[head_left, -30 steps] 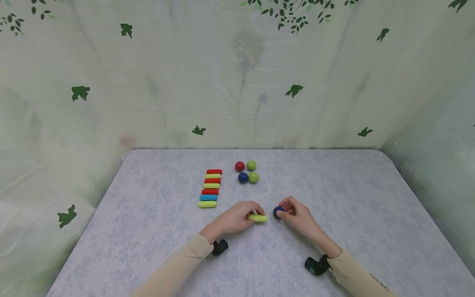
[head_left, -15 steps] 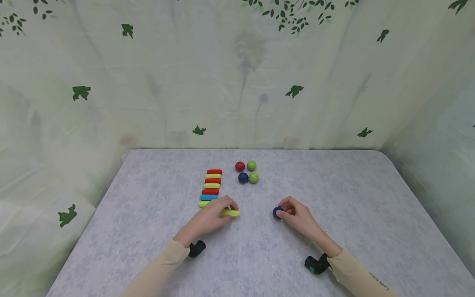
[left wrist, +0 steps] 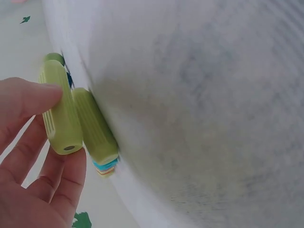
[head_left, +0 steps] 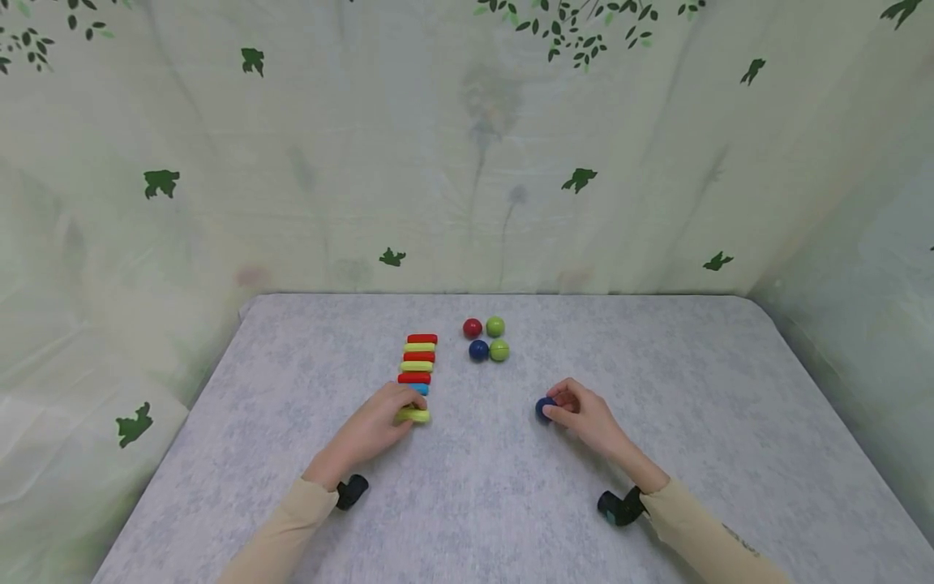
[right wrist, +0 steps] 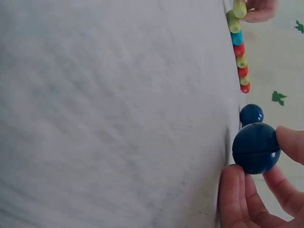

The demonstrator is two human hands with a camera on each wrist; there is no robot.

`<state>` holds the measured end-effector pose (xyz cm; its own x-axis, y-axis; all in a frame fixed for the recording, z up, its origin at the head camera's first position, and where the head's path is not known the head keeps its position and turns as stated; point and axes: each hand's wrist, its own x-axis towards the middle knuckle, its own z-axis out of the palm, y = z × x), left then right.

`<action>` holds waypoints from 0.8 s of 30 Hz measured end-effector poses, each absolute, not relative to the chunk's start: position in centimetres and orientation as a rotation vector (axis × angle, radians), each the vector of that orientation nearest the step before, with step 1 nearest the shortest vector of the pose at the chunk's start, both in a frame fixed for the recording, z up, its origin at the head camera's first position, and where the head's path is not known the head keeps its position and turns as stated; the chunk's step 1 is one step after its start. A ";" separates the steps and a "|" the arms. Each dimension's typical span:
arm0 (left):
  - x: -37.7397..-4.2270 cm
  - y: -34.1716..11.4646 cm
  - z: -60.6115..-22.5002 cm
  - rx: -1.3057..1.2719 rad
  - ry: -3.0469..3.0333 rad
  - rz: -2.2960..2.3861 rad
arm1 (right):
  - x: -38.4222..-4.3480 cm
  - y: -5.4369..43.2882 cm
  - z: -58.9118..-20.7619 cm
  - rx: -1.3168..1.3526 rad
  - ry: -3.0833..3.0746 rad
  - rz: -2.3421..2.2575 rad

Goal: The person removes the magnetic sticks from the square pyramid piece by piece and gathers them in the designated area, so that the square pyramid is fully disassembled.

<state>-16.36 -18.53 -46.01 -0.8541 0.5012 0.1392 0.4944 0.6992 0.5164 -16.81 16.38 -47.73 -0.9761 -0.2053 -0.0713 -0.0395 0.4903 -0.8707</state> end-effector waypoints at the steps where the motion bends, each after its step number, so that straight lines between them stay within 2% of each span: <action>1: -16.4 -18.6 -46.1 0.847 2.887 0.863 | -17.0 16.4 -47.7 -0.208 2.564 -1.496; 12: -16.9 -18.5 -46.8 0.946 2.962 0.746 | -20.1 14.8 -46.7 -0.143 2.598 -1.457; 24: -16.8 -18.2 -46.7 0.884 3.026 0.695 | -23.2 13.3 -46.4 -0.158 2.651 -1.408</action>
